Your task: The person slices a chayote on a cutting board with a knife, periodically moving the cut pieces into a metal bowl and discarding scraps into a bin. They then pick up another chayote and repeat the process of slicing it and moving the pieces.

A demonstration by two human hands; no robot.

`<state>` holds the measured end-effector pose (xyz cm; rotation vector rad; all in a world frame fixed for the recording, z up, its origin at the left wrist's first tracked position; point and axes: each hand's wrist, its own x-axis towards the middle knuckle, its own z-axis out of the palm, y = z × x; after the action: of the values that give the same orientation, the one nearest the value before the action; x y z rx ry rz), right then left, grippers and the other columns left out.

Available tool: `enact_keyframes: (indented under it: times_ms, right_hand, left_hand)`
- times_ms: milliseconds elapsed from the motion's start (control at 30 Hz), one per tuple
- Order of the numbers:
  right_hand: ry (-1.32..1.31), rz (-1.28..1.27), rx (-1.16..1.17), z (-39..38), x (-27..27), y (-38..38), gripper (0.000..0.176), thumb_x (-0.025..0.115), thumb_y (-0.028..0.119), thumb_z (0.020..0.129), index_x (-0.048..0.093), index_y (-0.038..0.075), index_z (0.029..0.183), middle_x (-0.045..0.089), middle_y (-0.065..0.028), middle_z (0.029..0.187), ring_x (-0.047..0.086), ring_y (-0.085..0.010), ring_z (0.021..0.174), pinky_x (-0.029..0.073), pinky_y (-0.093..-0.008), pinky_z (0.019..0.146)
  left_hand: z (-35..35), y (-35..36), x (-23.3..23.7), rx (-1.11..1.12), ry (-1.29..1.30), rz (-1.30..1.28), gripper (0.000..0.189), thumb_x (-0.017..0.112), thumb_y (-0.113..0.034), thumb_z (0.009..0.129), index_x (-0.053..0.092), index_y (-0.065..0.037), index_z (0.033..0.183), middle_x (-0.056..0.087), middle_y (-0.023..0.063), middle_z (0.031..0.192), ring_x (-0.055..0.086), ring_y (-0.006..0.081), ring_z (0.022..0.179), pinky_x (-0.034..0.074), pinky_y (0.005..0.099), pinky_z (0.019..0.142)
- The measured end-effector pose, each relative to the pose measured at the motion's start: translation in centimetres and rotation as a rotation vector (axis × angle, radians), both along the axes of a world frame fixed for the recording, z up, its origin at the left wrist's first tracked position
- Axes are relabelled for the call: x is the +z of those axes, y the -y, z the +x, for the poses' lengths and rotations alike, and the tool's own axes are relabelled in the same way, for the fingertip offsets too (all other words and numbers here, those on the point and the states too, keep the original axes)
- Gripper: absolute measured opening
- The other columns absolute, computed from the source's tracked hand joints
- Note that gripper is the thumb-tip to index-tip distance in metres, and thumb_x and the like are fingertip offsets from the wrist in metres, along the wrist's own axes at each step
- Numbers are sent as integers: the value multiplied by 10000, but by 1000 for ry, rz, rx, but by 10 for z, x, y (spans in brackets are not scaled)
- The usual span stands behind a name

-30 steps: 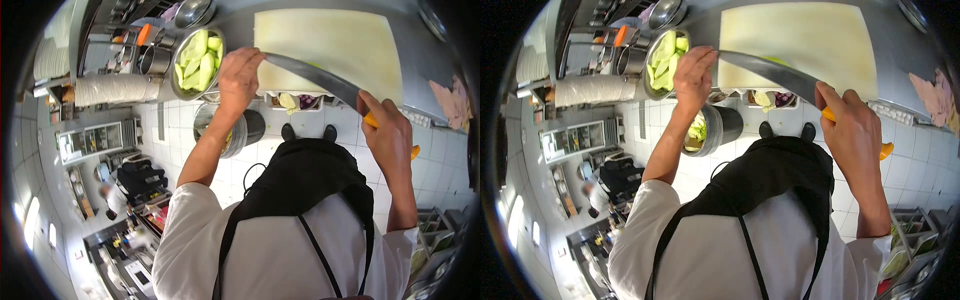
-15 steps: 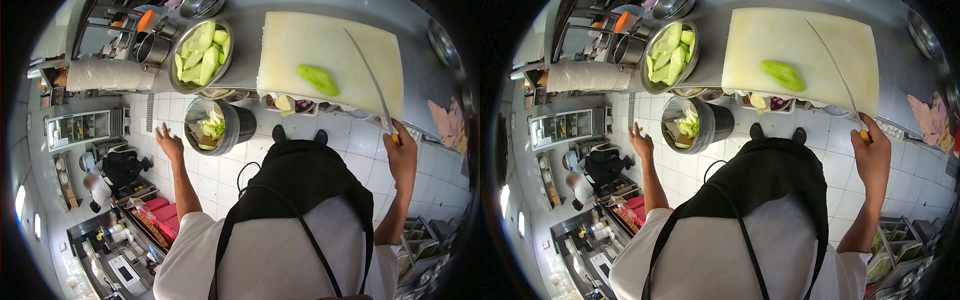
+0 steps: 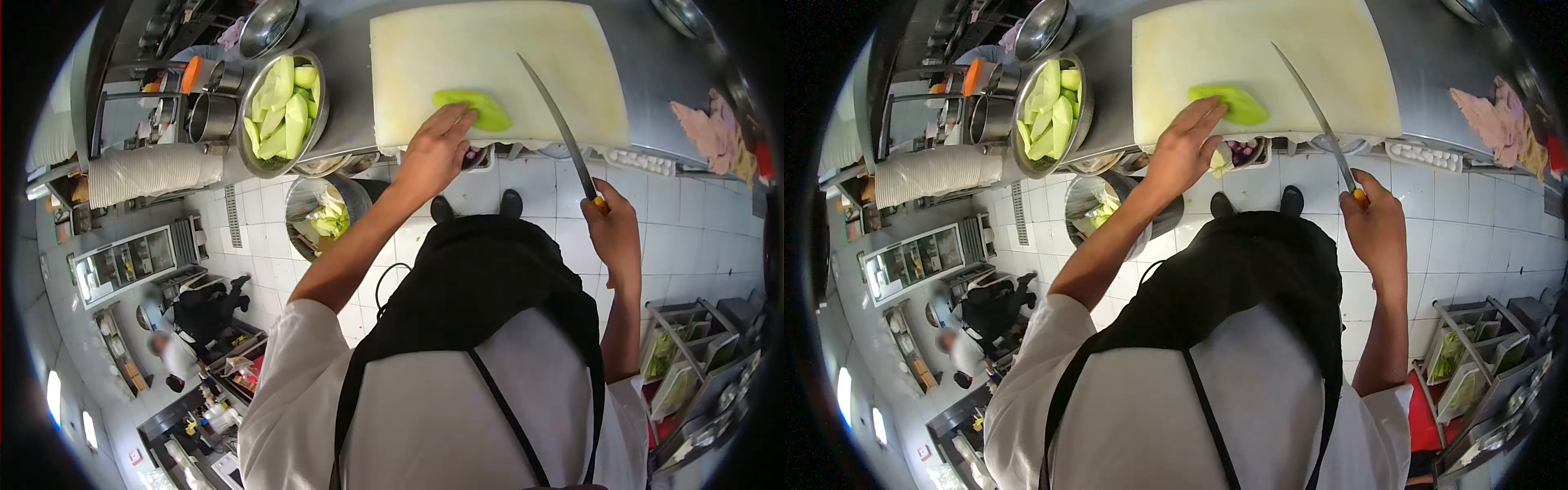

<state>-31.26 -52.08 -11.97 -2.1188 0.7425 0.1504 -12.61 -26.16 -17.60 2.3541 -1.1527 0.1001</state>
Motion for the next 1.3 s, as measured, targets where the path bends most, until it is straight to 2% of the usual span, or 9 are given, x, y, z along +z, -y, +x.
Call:
enact_keyframes:
  times_ms: [167,267,367,467,500,600,733,933,1300]
  right_hand:
    - [-83,117,-57,-19,-4,-5,330,621,109,945,647,17,1262,621,-193,702,595,-282,594,484,-397,635]
    - [-99,54,-27,-25,-3,-8,325,615,121,961,638,26,1272,640,-204,703,633,-341,619,495,-426,646]
    - [-79,-55,31,-28,-4,-9,320,611,140,970,636,31,1270,670,-226,736,670,-404,690,510,-470,678]
    - [-64,-154,125,-24,-5,-9,320,593,138,968,637,51,1274,693,-248,795,683,-439,755,530,-526,728]
    - [-37,-194,171,-23,-8,-11,328,591,134,966,634,57,1282,693,-248,798,682,-438,756,532,-532,731]
    - [-79,-270,305,-18,-1,-14,369,590,129,959,612,76,1323,692,-254,809,684,-428,772,538,-536,736]
    - [-100,-393,362,-28,7,-20,392,590,122,959,603,108,1351,675,-245,801,674,-421,705,542,-518,684]
    - [-78,-480,374,-26,26,-38,432,580,109,957,561,141,1388,646,-227,762,675,-407,635,553,-495,599]
    - [-141,-601,513,1,43,-41,478,584,72,915,538,75,1390,634,-203,771,697,-366,627,571,-462,574]
  left_hand:
    - [17,17,-19,-13,36,-58,522,792,-91,826,631,-3,1314,510,186,1502,560,374,1308,490,415,1072]
    - [31,35,-22,25,-16,-153,521,796,-114,830,631,11,1308,561,241,1414,584,410,1247,508,420,1036]
    - [21,49,-7,252,401,-80,540,815,-167,838,621,52,1291,609,266,1286,631,397,1133,542,410,950]
    - [-5,59,-8,606,-365,-281,612,817,-228,866,564,91,1322,625,245,1191,667,312,982,563,379,833]
    - [-13,66,12,648,-719,-392,681,800,-271,896,493,117,1365,616,221,1216,676,229,908,566,338,752]
    - [-5,74,-11,651,-773,-542,726,774,-275,921,432,131,1416,623,217,1193,679,207,845,573,315,719]
    - [7,70,-24,690,-600,-537,579,722,-184,947,500,131,1379,647,193,1077,697,218,822,557,339,697]
    - [17,64,-30,659,-787,-790,443,654,-81,969,527,130,1337,640,170,1073,700,202,804,606,315,686]
    - [20,61,-28,624,-866,-807,399,633,-49,985,487,121,1315,622,135,1052,699,218,856,626,324,752]
